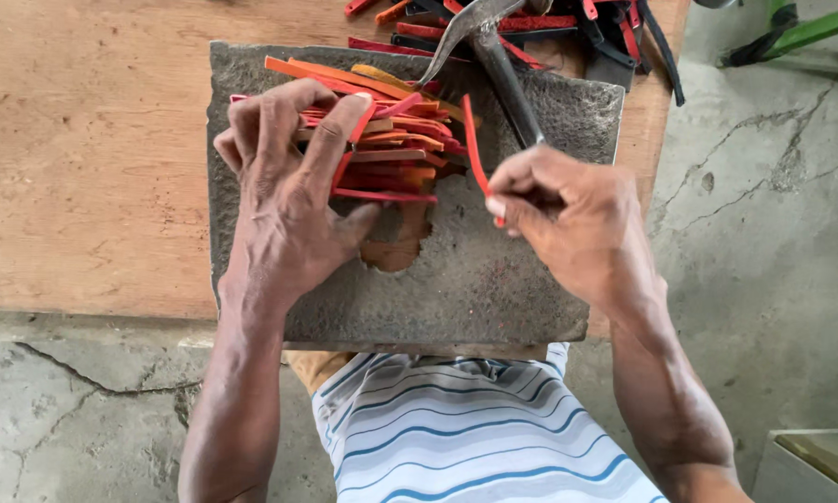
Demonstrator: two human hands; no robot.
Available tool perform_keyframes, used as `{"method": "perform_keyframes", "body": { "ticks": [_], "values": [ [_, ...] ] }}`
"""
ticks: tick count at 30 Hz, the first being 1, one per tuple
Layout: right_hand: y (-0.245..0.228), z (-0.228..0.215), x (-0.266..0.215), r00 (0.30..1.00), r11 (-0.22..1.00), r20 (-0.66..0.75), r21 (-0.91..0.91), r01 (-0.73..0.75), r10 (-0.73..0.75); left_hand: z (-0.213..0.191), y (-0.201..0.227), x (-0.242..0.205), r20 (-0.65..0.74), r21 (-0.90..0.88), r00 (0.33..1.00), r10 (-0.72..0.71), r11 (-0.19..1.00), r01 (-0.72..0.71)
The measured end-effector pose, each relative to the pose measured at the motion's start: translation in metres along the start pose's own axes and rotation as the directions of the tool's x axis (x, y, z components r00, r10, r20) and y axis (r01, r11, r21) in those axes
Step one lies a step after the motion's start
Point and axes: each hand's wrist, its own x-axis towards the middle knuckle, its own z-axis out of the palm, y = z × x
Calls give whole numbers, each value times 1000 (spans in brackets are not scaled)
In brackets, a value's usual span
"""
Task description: The person sorts colorful rubber strips from a plastic bag onto a wooden table. They then use a hammer and a metal punch to repeatedly strike and shape individual red rubber strips on a stone slab.
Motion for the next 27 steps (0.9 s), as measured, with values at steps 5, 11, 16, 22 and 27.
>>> {"method": "perform_keyframes", "body": {
  "ticks": [5,11,16,22,27],
  "values": [
    [-4,-1,-27,994,966,62,-239,102,-90,-6,8,0,71,-75,995,71,995,-65],
    [-1,-1,-38,998,972,54,-231,35,-24,-11,6,0,-97,-26,993,64,997,-67],
    [8,-2,-38,990,921,-67,-379,88,-123,-18,7,10,-124,106,991,39,994,-26],
    [25,-31,-27,993,930,25,-346,121,-119,0,29,6,-108,-119,993,38,992,-50],
    [33,-32,-34,973,928,187,-319,191,-136,5,58,-12,-190,-374,981,47,920,-117]
  ]
}}
